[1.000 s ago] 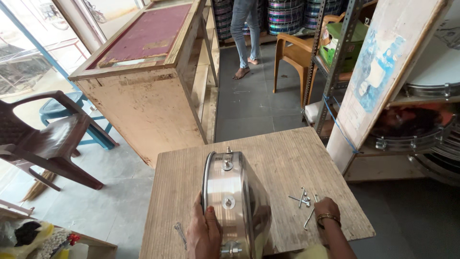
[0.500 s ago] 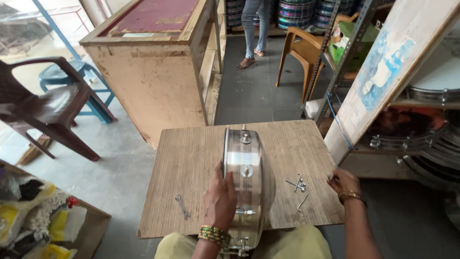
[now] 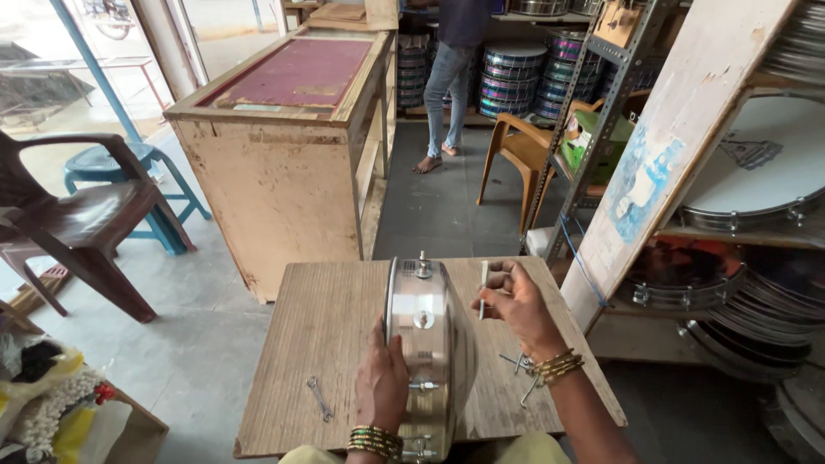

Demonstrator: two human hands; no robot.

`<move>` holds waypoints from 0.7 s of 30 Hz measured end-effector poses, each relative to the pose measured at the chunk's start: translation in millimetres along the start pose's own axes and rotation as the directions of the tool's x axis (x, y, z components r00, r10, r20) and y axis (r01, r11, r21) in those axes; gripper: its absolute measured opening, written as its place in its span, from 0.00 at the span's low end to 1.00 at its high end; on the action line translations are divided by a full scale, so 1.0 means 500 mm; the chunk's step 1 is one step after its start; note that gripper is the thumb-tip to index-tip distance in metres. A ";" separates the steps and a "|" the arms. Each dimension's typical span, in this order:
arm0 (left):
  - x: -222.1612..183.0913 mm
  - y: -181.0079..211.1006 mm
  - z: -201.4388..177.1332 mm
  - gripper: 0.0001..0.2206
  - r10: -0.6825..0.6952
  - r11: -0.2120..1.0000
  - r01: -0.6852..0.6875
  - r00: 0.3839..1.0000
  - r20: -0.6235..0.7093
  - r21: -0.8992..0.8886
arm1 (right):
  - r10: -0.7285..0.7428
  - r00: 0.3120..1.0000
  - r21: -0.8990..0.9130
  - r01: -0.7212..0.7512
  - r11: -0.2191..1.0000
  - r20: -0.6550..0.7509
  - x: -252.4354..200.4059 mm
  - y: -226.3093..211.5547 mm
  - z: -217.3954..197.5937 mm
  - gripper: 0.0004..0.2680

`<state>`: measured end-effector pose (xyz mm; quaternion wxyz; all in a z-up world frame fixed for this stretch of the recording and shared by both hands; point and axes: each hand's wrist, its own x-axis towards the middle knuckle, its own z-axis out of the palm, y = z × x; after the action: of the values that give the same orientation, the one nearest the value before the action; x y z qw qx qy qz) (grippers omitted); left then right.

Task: The person assembles the metal hardware of a drum shell, threading long bolts through brackets by hand and using a T-shaped tool to tighten them.

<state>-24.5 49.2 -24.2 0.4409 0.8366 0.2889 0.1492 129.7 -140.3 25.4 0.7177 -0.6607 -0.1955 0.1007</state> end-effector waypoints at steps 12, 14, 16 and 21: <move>0.010 -0.013 0.025 0.26 0.070 0.997 -0.069 0.997 -0.034 0.025 | -0.114 0.961 -0.307 0.191 0.932 0.250 -0.014 -0.114 0.135 0.22; 0.010 -0.011 0.031 0.27 0.130 0.991 -0.130 0.991 -0.023 0.040 | -0.132 0.945 -0.370 0.242 0.897 0.300 -0.003 -0.131 0.155 0.21; -0.002 -0.006 0.039 0.25 0.232 0.970 -0.239 0.964 -0.129 -0.047 | -0.149 0.924 -0.496 0.319 0.808 0.352 0.016 -0.146 0.171 0.21; -0.027 0.018 0.033 0.25 0.269 0.949 -0.291 0.949 -0.166 -0.125 | -0.050 0.891 -0.592 0.341 0.730 0.451 0.021 -0.160 0.193 0.20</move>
<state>-23.7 26.0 -26.3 0.4534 0.8210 0.1869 0.2924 90.0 -56.8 110.7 0.3891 -0.8092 -0.4326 0.0822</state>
